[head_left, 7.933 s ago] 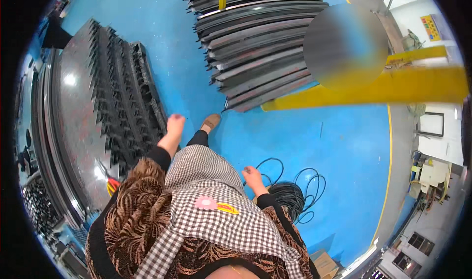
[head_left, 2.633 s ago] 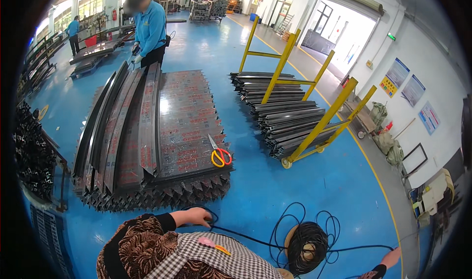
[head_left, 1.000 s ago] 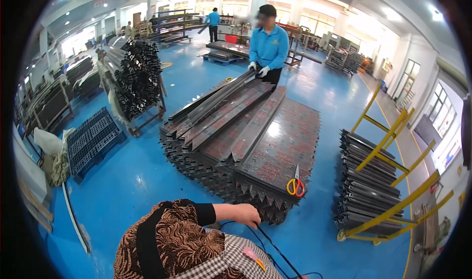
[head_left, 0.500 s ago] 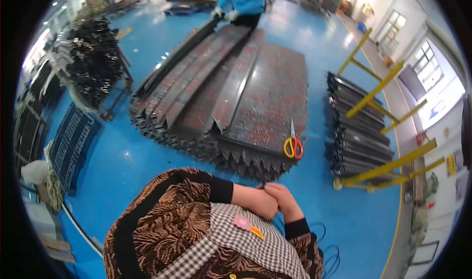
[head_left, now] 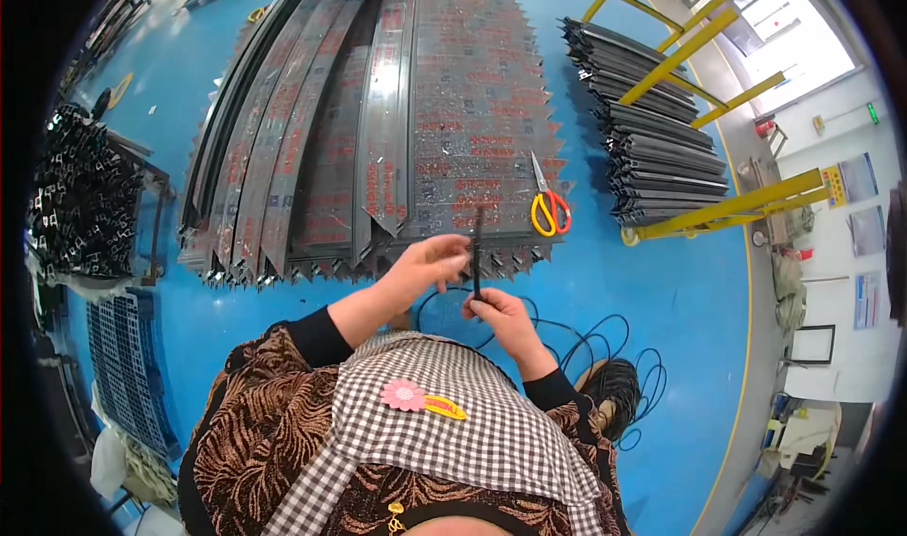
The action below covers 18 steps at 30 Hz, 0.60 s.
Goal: Gathering, aligning, and trimming thin metal fabrication components on a work table.
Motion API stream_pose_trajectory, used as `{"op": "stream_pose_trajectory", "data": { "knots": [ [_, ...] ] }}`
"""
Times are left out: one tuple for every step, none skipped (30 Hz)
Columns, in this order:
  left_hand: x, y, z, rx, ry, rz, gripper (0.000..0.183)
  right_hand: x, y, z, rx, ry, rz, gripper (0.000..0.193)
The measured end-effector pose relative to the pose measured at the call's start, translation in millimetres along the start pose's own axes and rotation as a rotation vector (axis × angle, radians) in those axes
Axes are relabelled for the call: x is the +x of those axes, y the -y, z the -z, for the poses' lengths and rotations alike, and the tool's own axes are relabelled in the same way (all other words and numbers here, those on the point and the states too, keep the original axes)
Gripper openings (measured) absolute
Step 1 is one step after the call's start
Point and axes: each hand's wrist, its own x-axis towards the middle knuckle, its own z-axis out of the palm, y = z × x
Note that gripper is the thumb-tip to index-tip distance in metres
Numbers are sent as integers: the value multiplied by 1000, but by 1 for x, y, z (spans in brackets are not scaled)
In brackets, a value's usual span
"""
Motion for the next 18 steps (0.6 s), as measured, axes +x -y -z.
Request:
{"op": "stream_pose_trajectory", "data": {
  "knots": [
    [5,-4,4,-15,46,10,14,2,-2,-5,-6,12,-10,14],
    [8,-9,7,-29,89,19,16,3,-4,-9,-12,25,-20,14],
    [11,-11,10,-45,131,27,17,5,-6,-14,-18,41,-30,14],
    [12,-12,12,-59,172,34,19,7,-7,-18,-24,58,-39,15],
    [13,-11,15,-63,169,39,19,10,-7,-22,-24,59,-46,15],
    [13,-8,17,-29,179,-31,20,13,-5,-26,-8,26,-25,15],
    [13,-4,19,7,187,-100,20,16,-3,-30,9,-5,-5,15],
    [13,0,21,44,195,-170,21,19,-1,-33,26,-37,16,15],
    [13,1,21,81,203,-238,21,22,0,-34,43,-68,36,15],
    [14,2,22,82,200,-232,21,25,-1,-32,48,-67,31,15],
    [14,3,21,61,210,-224,22,28,-3,-30,-12,-79,81,15],
    [14,4,21,39,219,-217,23,32,-4,-27,-71,-91,131,15],
    [15,4,20,18,229,-209,24,35,-5,-24,-131,-103,181,15],
    [16,4,19,-3,239,-202,24,38,-6,-22,-190,-116,231,15],
    [16,2,18,1,238,-193,24,40,-5,-20,-182,-117,226,15],
    [16,-1,16,-7,233,-200,25,41,-4,-18,-242,-153,278,15],
    [17,-5,15,-15,228,-207,25,42,-2,-17,-303,-189,328,15],
    [17,-8,13,-25,223,-213,25,44,-1,-16,-365,-225,378,16]
  ]
}}
